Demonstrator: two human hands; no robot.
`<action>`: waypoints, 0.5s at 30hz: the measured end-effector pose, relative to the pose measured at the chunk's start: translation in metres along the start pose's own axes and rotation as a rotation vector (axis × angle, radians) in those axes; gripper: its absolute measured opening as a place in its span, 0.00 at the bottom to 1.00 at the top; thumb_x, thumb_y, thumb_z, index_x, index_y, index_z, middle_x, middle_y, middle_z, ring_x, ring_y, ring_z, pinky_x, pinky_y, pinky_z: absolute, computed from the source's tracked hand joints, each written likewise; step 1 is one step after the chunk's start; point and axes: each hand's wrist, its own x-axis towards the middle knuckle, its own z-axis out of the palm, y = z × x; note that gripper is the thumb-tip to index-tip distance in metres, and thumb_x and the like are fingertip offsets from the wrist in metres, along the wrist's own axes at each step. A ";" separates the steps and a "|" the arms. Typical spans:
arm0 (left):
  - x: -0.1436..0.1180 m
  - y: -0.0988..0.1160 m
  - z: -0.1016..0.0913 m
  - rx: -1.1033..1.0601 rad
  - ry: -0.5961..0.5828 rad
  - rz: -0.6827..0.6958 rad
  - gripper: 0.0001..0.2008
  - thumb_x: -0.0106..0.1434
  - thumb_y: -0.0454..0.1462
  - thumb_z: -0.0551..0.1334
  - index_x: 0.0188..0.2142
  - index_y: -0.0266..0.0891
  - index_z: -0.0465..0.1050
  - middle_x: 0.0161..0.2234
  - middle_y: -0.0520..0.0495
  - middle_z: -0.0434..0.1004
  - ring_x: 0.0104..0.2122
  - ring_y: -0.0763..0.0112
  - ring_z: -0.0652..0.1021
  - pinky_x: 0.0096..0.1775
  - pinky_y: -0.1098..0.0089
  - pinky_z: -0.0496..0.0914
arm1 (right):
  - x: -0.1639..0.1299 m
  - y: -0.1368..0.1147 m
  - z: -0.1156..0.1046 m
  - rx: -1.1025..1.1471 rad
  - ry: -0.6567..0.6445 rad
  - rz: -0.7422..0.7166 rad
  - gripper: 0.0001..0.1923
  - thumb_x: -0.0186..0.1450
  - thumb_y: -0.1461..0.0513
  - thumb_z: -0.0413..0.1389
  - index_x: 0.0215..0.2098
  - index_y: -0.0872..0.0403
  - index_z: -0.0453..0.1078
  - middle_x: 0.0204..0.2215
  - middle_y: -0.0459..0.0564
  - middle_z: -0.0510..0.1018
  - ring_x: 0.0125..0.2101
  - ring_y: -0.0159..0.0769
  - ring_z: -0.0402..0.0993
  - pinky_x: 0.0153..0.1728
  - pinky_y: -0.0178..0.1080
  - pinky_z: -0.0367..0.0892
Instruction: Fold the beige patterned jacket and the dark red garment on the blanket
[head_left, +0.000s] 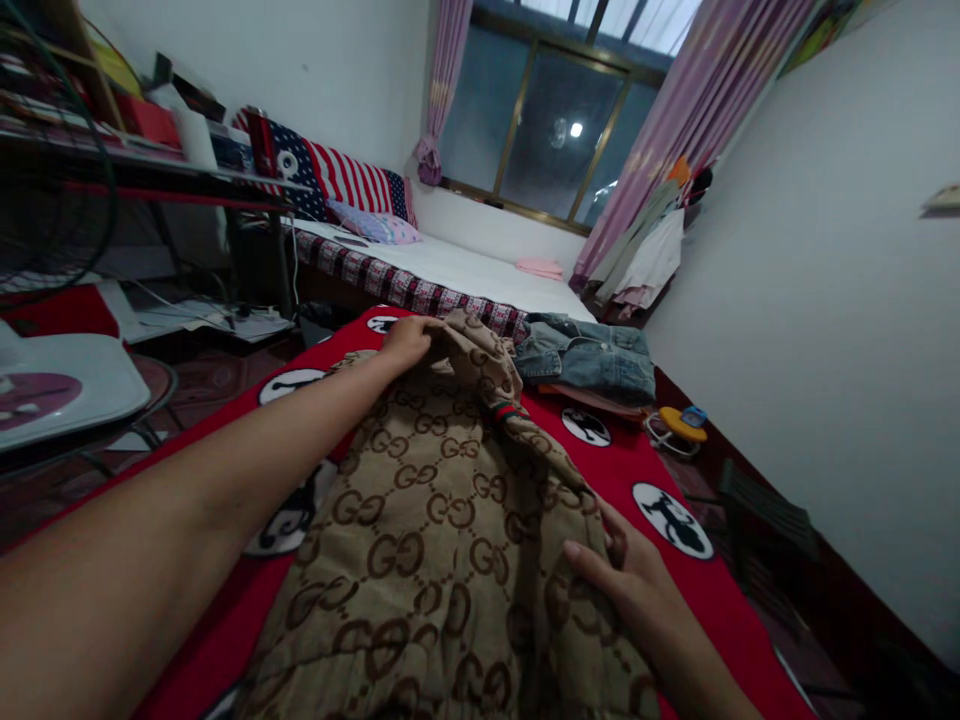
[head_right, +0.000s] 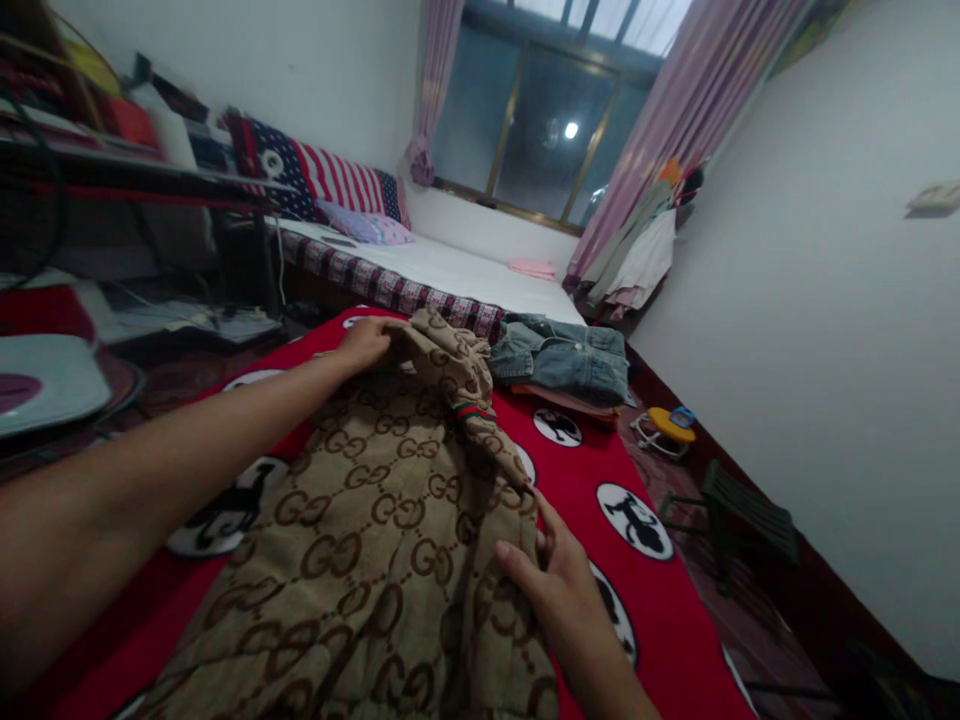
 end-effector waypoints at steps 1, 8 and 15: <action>0.010 0.000 -0.014 0.011 0.042 -0.027 0.23 0.61 0.29 0.54 0.53 0.42 0.74 0.50 0.48 0.78 0.50 0.64 0.74 0.51 0.66 0.68 | -0.001 -0.003 0.012 0.033 -0.038 -0.017 0.49 0.56 0.51 0.64 0.69 0.54 0.48 0.45 0.57 0.79 0.42 0.46 0.78 0.43 0.47 0.73; 0.018 0.011 -0.047 0.204 0.272 -0.138 0.20 0.60 0.30 0.58 0.52 0.40 0.75 0.58 0.38 0.66 0.57 0.47 0.66 0.54 0.49 0.62 | 0.020 -0.012 0.075 -0.307 -0.469 -0.275 0.23 0.65 0.53 0.56 0.55 0.54 0.71 0.35 0.51 0.79 0.35 0.38 0.76 0.35 0.38 0.71; -0.053 0.054 0.029 0.208 0.013 0.396 0.18 0.63 0.37 0.58 0.52 0.44 0.73 0.62 0.42 0.62 0.63 0.56 0.59 0.63 0.51 0.52 | 0.078 0.027 0.111 -1.005 -0.213 -0.739 0.29 0.68 0.55 0.52 0.65 0.51 0.58 0.67 0.55 0.55 0.67 0.52 0.44 0.63 0.64 0.43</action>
